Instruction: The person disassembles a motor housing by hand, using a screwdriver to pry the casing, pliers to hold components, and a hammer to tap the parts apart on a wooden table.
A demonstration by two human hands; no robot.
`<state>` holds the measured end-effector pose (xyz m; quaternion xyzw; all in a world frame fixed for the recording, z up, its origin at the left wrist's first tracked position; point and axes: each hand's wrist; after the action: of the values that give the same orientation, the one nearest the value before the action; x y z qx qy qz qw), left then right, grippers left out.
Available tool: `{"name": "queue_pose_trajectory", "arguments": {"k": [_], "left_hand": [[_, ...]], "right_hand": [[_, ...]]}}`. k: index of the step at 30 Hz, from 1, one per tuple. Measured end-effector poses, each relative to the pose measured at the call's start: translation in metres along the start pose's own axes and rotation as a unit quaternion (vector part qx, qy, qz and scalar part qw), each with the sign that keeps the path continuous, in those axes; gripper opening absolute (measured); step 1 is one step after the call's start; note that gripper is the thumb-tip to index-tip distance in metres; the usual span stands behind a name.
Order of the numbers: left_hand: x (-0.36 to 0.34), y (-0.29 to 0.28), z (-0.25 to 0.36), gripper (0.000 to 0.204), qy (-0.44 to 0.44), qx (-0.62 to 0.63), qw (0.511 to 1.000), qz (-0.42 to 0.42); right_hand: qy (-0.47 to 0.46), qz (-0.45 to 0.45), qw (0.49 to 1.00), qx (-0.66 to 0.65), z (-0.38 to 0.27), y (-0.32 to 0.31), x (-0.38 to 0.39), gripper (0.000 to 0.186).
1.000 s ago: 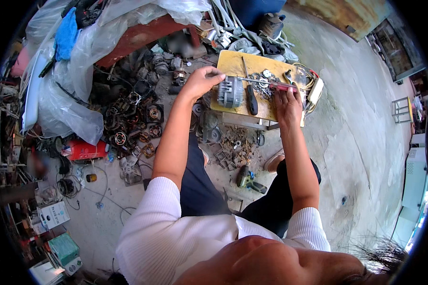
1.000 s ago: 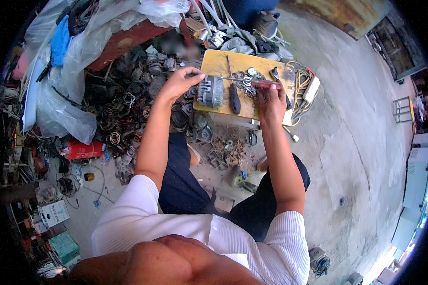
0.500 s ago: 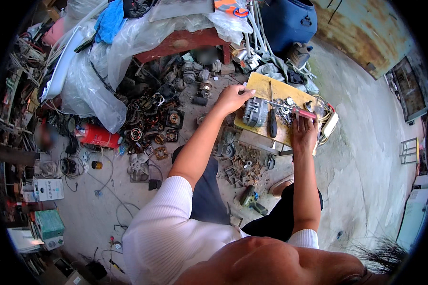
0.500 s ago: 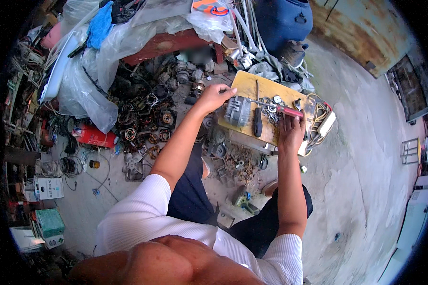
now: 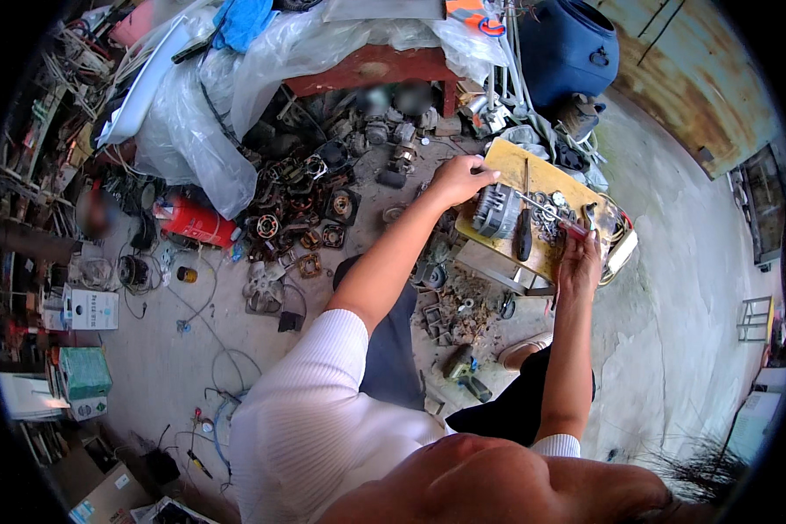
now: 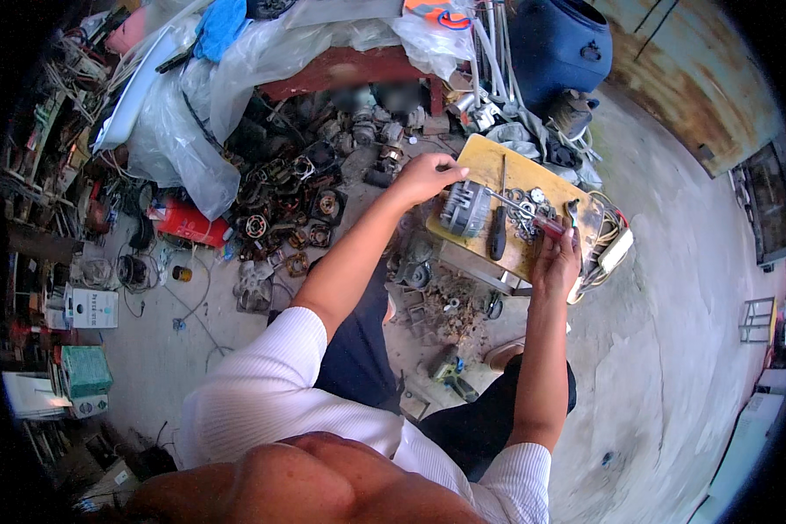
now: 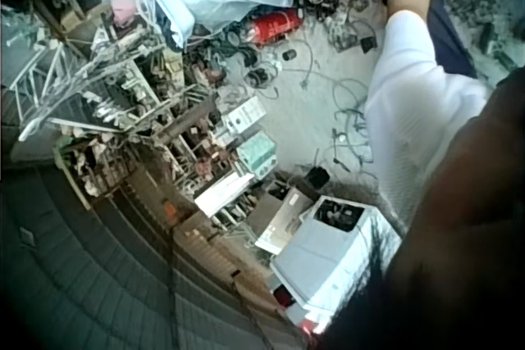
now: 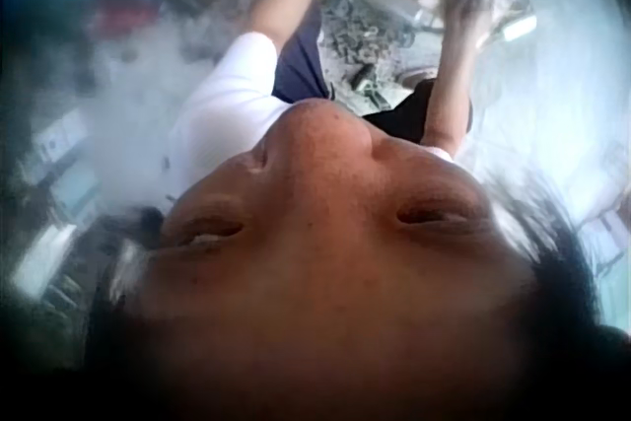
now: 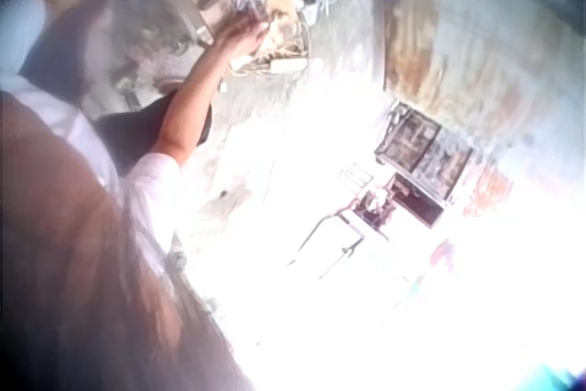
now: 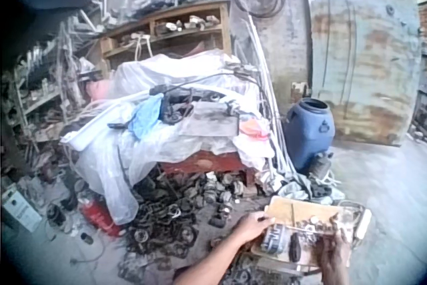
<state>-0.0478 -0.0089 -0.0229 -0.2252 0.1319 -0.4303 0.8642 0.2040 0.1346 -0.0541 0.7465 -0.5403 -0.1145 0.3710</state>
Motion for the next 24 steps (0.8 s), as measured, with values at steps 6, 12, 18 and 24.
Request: {"name": "queue_pose_trajectory", "arguments": {"k": [6, 12, 18, 24], "left_hand": [[0.003, -0.001, 0.006, 0.050, 0.001, -0.011, 1.000, 0.015], [-0.003, -0.011, -0.010, 0.028, -0.015, 0.149, 0.982, -0.117], [0.005, -0.012, 0.018, 0.032, -0.054, 0.109, 0.988, -0.094], [-0.005, -0.004, -0.002, 0.035, -0.011, 0.073, 0.995, -0.065]], "right_hand": [[-0.011, 0.031, 0.999, 0.027, -0.003, 0.009, 0.012, 0.046], [-0.005, 0.000, 1.000, -0.011, 0.012, -0.018, -0.016, 0.034], [0.000, 0.073, 0.997, 0.024, 0.002, 0.015, 0.009, 0.041], [0.006, 0.053, 0.999, -0.007, 0.007, 0.000, -0.001, 0.039]]}}
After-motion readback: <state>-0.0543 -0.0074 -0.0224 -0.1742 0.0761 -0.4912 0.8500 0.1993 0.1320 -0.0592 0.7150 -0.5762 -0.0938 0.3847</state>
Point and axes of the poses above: each hand's wrist, its own x-axis away from the middle knuckle, its own y-axis out of the palm, z = x × y, and after that the axes turned 3 degrees about y, right-handed
